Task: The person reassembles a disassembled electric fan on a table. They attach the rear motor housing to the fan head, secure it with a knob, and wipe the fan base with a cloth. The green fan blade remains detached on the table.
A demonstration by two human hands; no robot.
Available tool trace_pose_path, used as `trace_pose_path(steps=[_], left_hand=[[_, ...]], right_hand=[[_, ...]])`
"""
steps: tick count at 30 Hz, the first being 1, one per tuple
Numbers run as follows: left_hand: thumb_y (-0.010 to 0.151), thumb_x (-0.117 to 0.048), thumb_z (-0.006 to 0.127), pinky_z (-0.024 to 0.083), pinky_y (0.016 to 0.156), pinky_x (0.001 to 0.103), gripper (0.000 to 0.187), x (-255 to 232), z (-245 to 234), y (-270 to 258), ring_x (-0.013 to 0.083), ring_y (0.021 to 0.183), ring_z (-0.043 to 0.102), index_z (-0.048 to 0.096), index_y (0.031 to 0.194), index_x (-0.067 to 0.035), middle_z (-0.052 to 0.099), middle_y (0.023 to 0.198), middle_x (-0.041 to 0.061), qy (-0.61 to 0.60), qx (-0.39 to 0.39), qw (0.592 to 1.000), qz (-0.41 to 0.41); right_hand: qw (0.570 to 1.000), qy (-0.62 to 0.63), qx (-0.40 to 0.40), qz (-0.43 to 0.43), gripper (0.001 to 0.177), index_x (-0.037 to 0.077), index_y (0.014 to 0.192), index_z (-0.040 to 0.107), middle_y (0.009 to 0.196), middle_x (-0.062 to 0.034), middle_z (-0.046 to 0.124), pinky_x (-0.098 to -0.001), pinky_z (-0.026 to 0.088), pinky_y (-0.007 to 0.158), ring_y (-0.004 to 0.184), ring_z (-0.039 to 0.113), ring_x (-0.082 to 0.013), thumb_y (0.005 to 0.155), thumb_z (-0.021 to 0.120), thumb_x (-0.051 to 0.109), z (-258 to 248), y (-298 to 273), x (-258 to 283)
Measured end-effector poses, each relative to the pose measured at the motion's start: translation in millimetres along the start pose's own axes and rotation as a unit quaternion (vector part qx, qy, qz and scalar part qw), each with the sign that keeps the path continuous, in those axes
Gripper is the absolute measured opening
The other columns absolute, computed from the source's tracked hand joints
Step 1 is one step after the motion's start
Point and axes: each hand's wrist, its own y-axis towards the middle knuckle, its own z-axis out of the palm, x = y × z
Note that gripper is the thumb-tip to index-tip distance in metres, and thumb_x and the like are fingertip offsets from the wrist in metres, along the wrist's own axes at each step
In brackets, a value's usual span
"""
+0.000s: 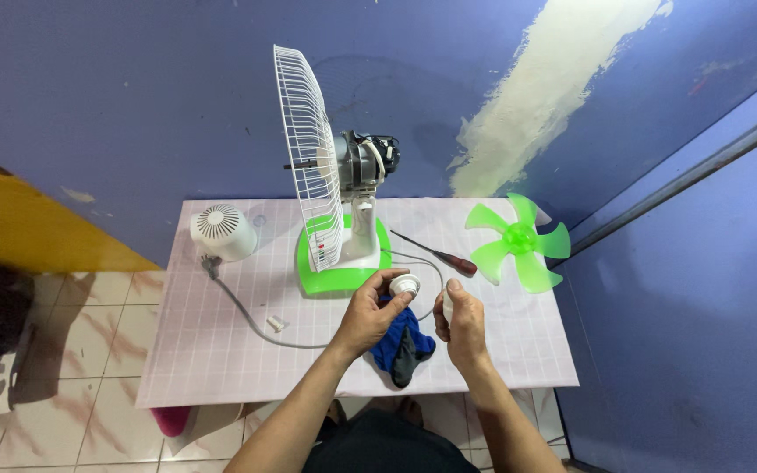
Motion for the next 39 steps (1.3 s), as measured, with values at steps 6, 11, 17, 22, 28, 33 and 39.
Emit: trace_pose_path(steps=[6,11,17,22,28,33,39], left_hand=[[0.097,-0.013,0.067,0.06,0.088,0.03,0.039,-2,1,5,0.0145,0.101,0.068,0.056,0.132,0.002,0.07,0.113,0.009,-0.089,-0.042,0.995,-0.015],[0.093,-0.009,0.064,0.062,0.091,0.033,0.049,0,4,5,0.0172,0.103,0.069,0.046,0.138,-0.004,0.065,0.116,0.011,-0.173,-0.053,0.983,-0.026],[0.096,-0.009,0.066,0.058,0.094,0.032,0.046,11,7,8,0.0176,0.105,0.067,0.051,0.138,0.004,0.064,0.121,0.014,-0.196,-0.045,0.979,-0.011],[0.093,-0.007,0.07,0.058,0.094,0.033,0.047,25,13,13,0.0172,0.106,0.066,0.046,0.132,0.003,0.062,0.12,0.013,-0.211,-0.083,0.974,-0.007],[0.092,-0.008,0.074,0.057,0.095,0.031,0.048,31,24,16,0.0193,0.106,0.067,0.045,0.129,0.004,0.065,0.117,0.018,-0.216,-0.1,0.971,0.012],[0.087,-0.006,0.074,0.06,0.088,0.033,0.056,29,37,15,0.0175,0.103,0.066,0.045,0.135,0.0,0.065,0.118,0.012,-0.21,-0.119,0.97,-0.01],[0.092,-0.006,0.071,0.061,0.092,0.032,0.051,33,51,17,0.0182,0.105,0.067,0.054,0.139,0.004,0.065,0.121,0.016,-0.221,-0.096,0.97,-0.03]], right_hand=[[0.999,-0.044,0.01,-0.022,0.048,0.006,0.069,0.059,0.051,-0.001,0.047,-0.025,0.026,0.033,0.038,0.039,-0.0088,0.098,0.054,0.044,4,-10,-5],[0.992,-0.109,0.025,-0.066,0.05,0.006,0.068,0.059,0.051,-0.0006,0.049,-0.0236,0.028,0.037,0.041,0.041,-0.007,0.098,0.055,0.046,11,-14,-13],[0.992,-0.097,0.018,-0.077,0.051,0.005,0.068,0.058,0.052,-0.0005,0.048,-0.0242,0.028,0.036,0.041,0.04,-0.0074,0.099,0.055,0.045,5,-10,-10],[0.996,-0.063,0.004,-0.07,0.049,0.007,0.07,0.059,0.052,-0.0008,0.049,-0.0245,0.028,0.036,0.04,0.042,-0.0085,0.097,0.055,0.046,-5,-6,-4],[0.993,-0.078,0.028,-0.079,0.049,0.005,0.069,0.058,0.052,-0.0012,0.047,-0.0245,0.028,0.038,0.041,0.04,-0.0082,0.099,0.056,0.045,-15,-8,-4],[0.992,-0.107,0.04,-0.052,0.051,0.005,0.067,0.059,0.05,-0.002,0.048,-0.0243,0.027,0.037,0.041,0.04,-0.0083,0.098,0.055,0.046,-21,-9,-9],[0.997,-0.061,0.02,-0.049,0.05,0.005,0.07,0.061,0.051,-0.0019,0.05,-0.0247,0.029,0.038,0.041,0.042,-0.0088,0.095,0.056,0.048,-39,2,-3]])
